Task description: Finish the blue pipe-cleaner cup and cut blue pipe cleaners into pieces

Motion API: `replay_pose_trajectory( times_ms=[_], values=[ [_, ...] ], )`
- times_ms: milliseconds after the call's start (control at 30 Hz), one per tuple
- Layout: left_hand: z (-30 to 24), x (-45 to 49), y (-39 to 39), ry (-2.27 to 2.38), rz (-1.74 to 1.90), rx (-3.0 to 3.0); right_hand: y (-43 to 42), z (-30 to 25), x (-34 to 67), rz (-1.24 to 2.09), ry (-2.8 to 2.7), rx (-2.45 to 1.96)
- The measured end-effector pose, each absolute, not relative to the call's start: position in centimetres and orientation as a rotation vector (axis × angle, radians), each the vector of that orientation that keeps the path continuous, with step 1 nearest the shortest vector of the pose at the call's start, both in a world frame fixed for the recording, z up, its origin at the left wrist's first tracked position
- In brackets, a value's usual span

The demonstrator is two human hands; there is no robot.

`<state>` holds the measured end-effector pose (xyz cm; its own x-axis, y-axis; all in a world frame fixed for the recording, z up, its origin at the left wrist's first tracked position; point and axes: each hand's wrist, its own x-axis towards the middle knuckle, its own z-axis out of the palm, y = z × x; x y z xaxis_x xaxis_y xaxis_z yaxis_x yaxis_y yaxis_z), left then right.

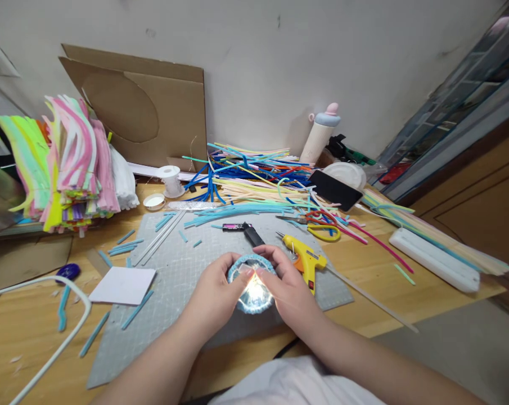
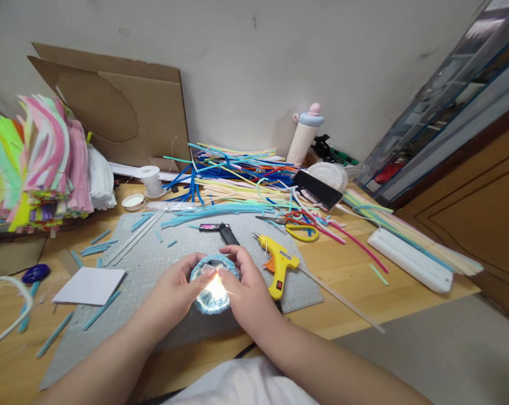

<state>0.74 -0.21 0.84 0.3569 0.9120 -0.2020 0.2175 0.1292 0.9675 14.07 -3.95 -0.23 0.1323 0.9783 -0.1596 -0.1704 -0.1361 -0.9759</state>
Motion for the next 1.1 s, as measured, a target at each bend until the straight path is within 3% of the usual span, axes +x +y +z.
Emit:
replay_pose_trajectory(
  times_ms=[167,400,933,1100],
  values=[
    [1.0,0.8,-0.5,1.143,0.896,1.54,-3.7,-0.1,14.2,1.181,-0.858,-1.258],
    [1.4,0.3,-0.5,1.075,0.834,2.012,-4.0,0.7,14.7,1.111,-0.946,-1.275],
    [0.6,0.1,0.0,1.123,0.759,2.078,-4.5,0.3,14.9,1.135,-1.052,-1.305],
    [0.4,-0.4,0.9,1.41,0.735,2.051,-6.0,0.3,17.1,0.932,-1.212,-1.374]
  ],
)
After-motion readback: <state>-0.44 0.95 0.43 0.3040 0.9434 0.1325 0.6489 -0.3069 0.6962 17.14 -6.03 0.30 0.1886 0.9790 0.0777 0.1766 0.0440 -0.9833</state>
